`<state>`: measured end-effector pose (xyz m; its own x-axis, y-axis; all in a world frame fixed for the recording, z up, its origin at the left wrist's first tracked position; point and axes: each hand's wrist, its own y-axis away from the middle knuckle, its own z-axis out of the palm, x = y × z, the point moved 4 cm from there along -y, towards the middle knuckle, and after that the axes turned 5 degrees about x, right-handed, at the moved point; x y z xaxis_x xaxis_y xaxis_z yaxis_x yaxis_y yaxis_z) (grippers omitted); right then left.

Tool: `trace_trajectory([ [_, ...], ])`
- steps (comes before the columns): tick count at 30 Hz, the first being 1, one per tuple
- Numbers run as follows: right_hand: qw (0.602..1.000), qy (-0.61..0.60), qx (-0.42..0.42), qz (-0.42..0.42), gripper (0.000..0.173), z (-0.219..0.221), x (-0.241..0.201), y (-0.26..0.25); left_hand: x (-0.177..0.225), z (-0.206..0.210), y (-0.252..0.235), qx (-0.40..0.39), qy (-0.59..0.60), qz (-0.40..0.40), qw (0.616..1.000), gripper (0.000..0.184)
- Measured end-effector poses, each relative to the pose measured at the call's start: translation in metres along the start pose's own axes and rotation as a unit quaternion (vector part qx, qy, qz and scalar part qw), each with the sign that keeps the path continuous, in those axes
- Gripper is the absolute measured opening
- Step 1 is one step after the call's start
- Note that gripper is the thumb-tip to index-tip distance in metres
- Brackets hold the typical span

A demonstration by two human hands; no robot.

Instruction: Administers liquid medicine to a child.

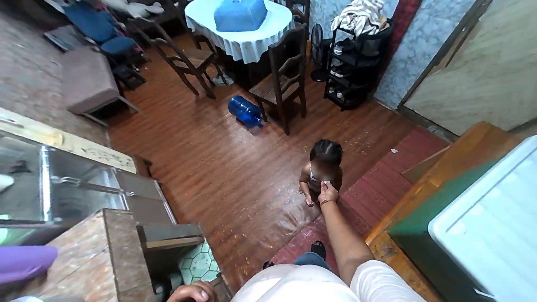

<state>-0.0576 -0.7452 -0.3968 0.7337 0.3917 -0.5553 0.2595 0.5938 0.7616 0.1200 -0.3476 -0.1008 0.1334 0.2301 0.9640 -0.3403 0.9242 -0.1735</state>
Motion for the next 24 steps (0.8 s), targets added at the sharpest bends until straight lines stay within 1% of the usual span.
trace_trajectory([
  [4,0.995,0.091,-0.020,-0.033,0.038,-0.004,-0.006,0.005,-0.009,-0.004,-0.002,0.042,0.009,-0.022,0.999,0.050],
  [6,0.989,0.129,-0.047,-0.051,0.038,-0.008,-0.014,0.014,-0.019,-0.008,-0.003,0.053,0.024,-0.038,0.998,0.049],
  [8,0.981,0.153,-0.103,-0.063,0.035,-0.008,-0.024,0.032,-0.033,-0.010,-0.007,0.049,0.040,-0.040,0.997,0.048],
  [11,0.954,0.182,-0.227,-0.067,0.025,0.001,-0.045,0.087,-0.051,-0.008,-0.019,0.062,0.041,-0.059,0.995,0.048],
  [13,0.919,0.213,-0.323,-0.069,0.019,0.013,-0.062,0.136,-0.061,-0.007,-0.028,0.067,0.027,-0.090,0.993,0.050],
  [15,0.873,0.225,-0.425,-0.077,0.014,0.023,-0.078,0.189,-0.068,-0.006,-0.038,0.050,0.025,-0.106,0.993,0.052],
  [17,0.816,0.210,-0.530,-0.096,0.014,0.028,-0.091,0.240,-0.073,-0.003,-0.048,0.020,0.026,-0.108,0.994,0.051],
  [19,0.752,0.204,-0.611,-0.141,0.013,0.027,-0.102,0.285,-0.075,0.002,-0.058,-0.013,0.023,-0.096,0.995,0.049],
  [21,0.693,0.213,-0.660,-0.199,0.015,0.023,-0.108,0.319,-0.075,0.007,-0.064,-0.044,0.022,-0.078,0.996,0.048],
  [22,0.671,0.214,-0.675,-0.220,0.015,0.020,-0.108,0.331,-0.075,0.009,-0.067,-0.058,0.019,-0.070,0.996,0.047],
  [24,0.640,0.224,-0.691,-0.248,0.014,0.015,-0.107,0.347,-0.076,0.013,-0.070,-0.082,0.012,-0.062,0.995,0.047],
])
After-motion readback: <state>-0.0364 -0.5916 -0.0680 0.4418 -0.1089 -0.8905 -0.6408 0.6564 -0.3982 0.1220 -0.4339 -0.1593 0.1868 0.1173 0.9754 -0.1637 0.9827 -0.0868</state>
